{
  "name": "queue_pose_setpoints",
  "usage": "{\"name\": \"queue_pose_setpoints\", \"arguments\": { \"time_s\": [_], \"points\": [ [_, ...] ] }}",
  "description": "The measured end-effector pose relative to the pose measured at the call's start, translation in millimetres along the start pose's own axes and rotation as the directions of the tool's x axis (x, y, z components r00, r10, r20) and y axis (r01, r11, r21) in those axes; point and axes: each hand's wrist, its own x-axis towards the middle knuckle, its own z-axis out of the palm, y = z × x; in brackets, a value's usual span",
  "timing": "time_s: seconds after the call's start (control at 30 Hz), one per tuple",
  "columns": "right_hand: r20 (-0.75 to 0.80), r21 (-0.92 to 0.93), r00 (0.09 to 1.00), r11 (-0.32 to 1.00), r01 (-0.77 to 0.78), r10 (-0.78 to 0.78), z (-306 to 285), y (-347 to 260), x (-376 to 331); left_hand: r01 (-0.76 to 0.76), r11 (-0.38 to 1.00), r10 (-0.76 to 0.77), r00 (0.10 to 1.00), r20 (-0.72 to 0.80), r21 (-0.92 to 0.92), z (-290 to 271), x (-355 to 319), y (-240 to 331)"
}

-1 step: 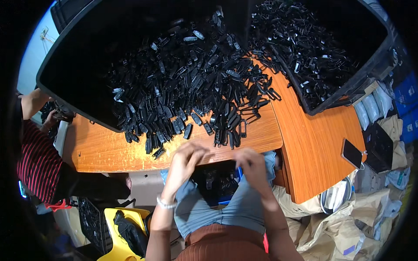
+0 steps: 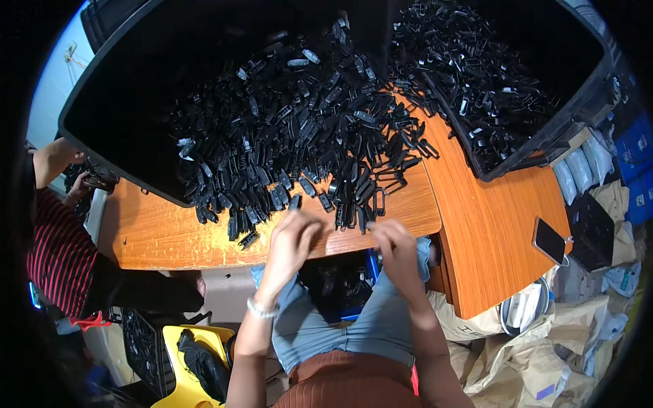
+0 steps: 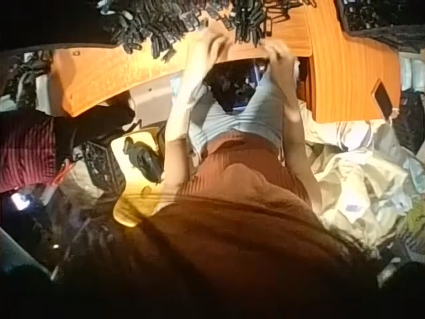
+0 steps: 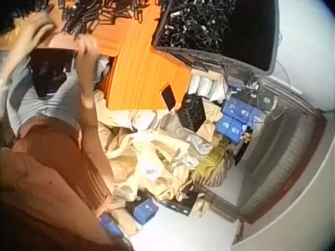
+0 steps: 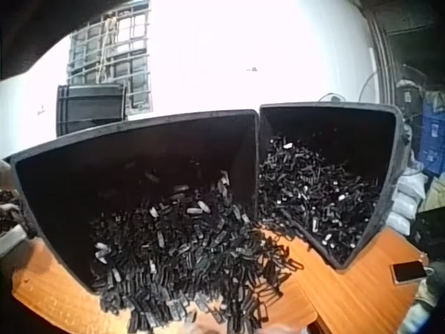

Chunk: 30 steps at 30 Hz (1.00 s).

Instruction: Assembling small black plastic components by hand at a workbench.

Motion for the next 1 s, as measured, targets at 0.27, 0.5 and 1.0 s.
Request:
{"name": "queue_pose_setpoints", "arguments": {
  "time_s": [0.27,0.5,1.0],
  "points": [
    [-0.253,-0.589,0.955,0.808,-0.025,-0.154,4.4,14.4,24.6,-0.277,0.852,0.234,0.960,0.151,0.444,25.6,27.4,-20.2],
    [-0.347,-0.567,0.916,0.823,-0.034,-0.202,5.5,15.3,17.8,0.153,0.988,-0.153,0.987,-0.042,-0.021,17.0,-2.9,-12.2],
    [0.218,0.279,0.974,0.953,-0.119,0.058,41.1,-52.4,-14.3,0.303,0.877,-0.283,0.953,0.108,-0.374,-10.6,-50.0,25.7]
  ]
}}
